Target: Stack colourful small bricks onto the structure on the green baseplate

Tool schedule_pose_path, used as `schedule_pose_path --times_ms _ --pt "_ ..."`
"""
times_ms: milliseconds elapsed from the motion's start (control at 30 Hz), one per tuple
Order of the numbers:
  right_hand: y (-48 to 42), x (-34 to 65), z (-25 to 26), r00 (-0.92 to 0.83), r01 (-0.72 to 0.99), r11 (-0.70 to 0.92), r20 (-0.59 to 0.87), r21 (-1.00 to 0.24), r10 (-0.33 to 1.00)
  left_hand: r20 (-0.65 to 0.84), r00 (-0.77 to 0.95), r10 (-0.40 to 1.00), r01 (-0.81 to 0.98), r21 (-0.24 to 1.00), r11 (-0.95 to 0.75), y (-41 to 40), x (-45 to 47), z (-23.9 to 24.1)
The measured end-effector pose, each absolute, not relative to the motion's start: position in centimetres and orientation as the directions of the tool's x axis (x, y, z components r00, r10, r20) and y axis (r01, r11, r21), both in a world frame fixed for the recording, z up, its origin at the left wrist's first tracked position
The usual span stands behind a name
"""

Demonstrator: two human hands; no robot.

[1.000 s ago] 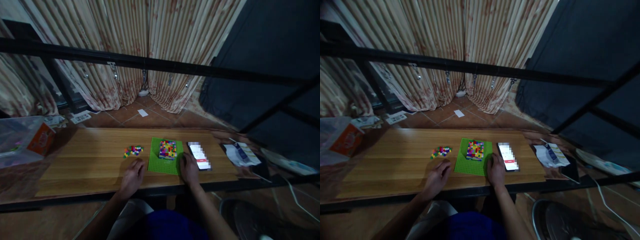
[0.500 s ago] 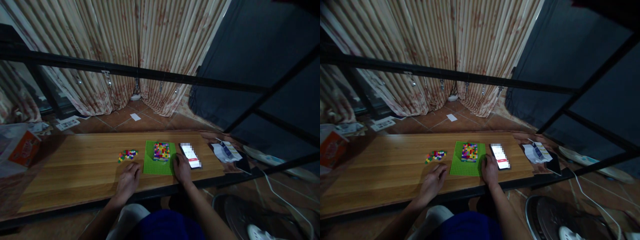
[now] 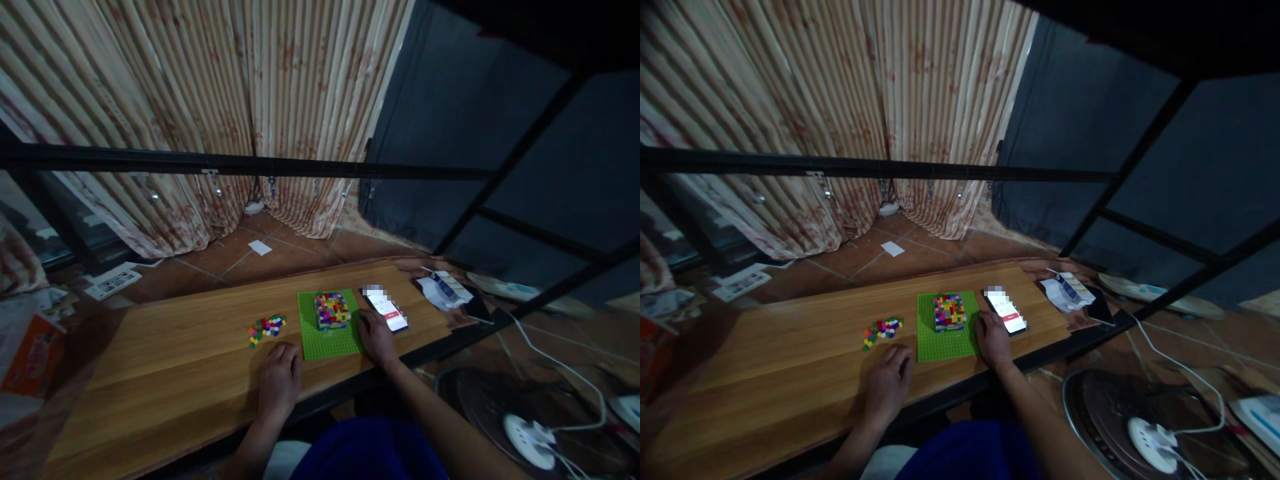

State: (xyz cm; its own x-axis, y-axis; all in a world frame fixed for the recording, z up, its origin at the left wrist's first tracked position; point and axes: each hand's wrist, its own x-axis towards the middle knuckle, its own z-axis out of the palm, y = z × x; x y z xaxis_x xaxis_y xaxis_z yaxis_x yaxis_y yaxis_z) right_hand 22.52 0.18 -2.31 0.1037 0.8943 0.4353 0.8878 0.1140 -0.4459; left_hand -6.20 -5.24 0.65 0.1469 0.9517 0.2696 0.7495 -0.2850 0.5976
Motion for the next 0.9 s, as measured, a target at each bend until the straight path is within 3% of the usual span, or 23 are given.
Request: schedule_pose_path --times_ms 467,900 --pt "0.0 21.2 -0.7 0.130 0.905 0.082 0.455 -0.418 0.881 0.292 0.142 0.946 0.699 0.647 -0.305 -5.2 -6.6 1.0" --pt "0.4 20.7 -1.2 0.159 0.870 0.076 0.424 -0.487 0.892 0.293 0.084 0.952 0.699 0.664 -0.266 -4.9 -7.0 0.9"
